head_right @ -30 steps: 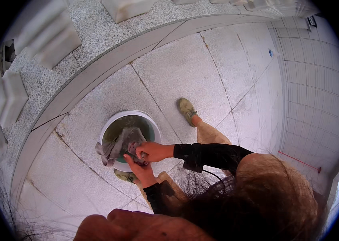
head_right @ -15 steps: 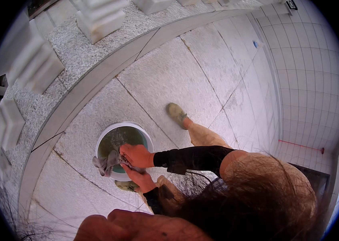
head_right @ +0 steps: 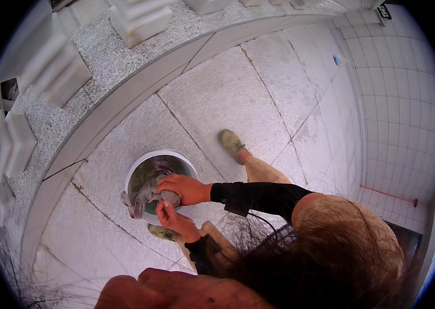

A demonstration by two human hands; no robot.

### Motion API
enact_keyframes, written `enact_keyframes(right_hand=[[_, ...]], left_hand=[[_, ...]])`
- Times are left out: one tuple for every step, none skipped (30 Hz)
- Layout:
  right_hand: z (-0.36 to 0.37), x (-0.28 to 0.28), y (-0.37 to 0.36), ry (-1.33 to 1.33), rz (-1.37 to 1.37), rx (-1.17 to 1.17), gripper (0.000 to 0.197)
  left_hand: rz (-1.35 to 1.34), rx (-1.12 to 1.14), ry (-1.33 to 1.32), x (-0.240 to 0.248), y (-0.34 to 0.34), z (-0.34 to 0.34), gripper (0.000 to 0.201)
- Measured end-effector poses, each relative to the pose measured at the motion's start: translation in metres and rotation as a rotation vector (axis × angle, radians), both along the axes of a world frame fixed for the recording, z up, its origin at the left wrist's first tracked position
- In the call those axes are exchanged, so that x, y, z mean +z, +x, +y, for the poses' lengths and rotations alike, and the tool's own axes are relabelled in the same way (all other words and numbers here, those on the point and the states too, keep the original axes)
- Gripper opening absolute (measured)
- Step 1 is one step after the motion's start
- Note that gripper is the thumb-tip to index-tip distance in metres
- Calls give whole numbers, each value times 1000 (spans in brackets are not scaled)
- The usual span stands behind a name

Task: The person cleans a white marble balustrade by dipping a cloth into a bucket of water, wringing it out, and wiping the surfaces of the railing and balusters.

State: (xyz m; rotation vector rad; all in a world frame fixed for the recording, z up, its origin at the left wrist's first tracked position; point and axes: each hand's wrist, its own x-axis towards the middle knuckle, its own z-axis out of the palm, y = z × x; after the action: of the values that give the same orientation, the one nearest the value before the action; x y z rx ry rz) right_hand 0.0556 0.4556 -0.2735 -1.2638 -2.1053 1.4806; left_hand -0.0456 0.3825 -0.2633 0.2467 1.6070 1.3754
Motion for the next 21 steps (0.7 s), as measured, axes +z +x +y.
enact_keyframes(right_hand=[[-2, 0, 2, -11, -39, -4, 59], [-1, 4, 2, -12, -37, 8, 59], [0, 8, 3, -83, -52, 9, 56], [1, 13, 4, -154, -69, 10, 53], [1, 19, 5, -154, -67, 23, 53], [1, 27, 6, -130, -1, -7, 53], [1, 33, 6, -107, 65, -36, 52], [1, 36, 6, -106, 66, -26, 52], [1, 39, 5, -145, 95, -78, 53], [1, 42, 5, -183, 123, -131, 53], [4, 49, 6, -180, 120, -124, 53], [9, 57, 7, -323, 174, -253, 54], [14, 65, 7, -466, 225, -383, 56], [20, 73, 10, -566, 331, -432, 60], [20, 78, 12, -568, 327, -422, 60], [19, 83, 14, -619, 312, -378, 60], [19, 92, 16, -664, 295, -336, 59], [16, 99, 11, -670, 296, -322, 59], [10, 107, 3, -685, 303, -277, 59], [6, 115, 2, -695, 303, -240, 58], [3, 123, 2, -693, 297, -234, 58]], left_hand=[[70, -14, 53, -1, -2, -1, 29], [73, -3, 51, 3, -3, 3, 29], [91, 34, 49, 8, -3, 6, 36], [109, 71, 48, 13, -4, 9, 45], [113, 83, 46, 18, -7, 8, 45], [47, 84, -11, 21, -10, 7, 47], [-19, 84, -69, 23, -13, 6, 50], [-18, 94, -67, 23, -14, 5, 50], [-37, 113, -57, 22, -15, 6, 50], [-56, 132, -46, 21, -16, 5, 49], [-60, 139, -42, 20, -18, 5, 49], [-155, 199, -106, 17, -25, 4, 51], [-253, 258, -169, 13, -30, 2, 54], [-254, 269, -168, 12, -34, 3, 54], [-317, 301, -258, 11, -36, 5, 58], [-381, 332, -348, 10, -38, 7, 63], [-387, 338, -342, 5, -37, 7, 63], [-581, 334, -140, -5, -38, 3, 66], [-767, 324, 70, -14, -40, -3, 68], [-771, 331, 73, -12, -40, 1, 68], [-849, 318, 90, -5, -41, 7, 69]])
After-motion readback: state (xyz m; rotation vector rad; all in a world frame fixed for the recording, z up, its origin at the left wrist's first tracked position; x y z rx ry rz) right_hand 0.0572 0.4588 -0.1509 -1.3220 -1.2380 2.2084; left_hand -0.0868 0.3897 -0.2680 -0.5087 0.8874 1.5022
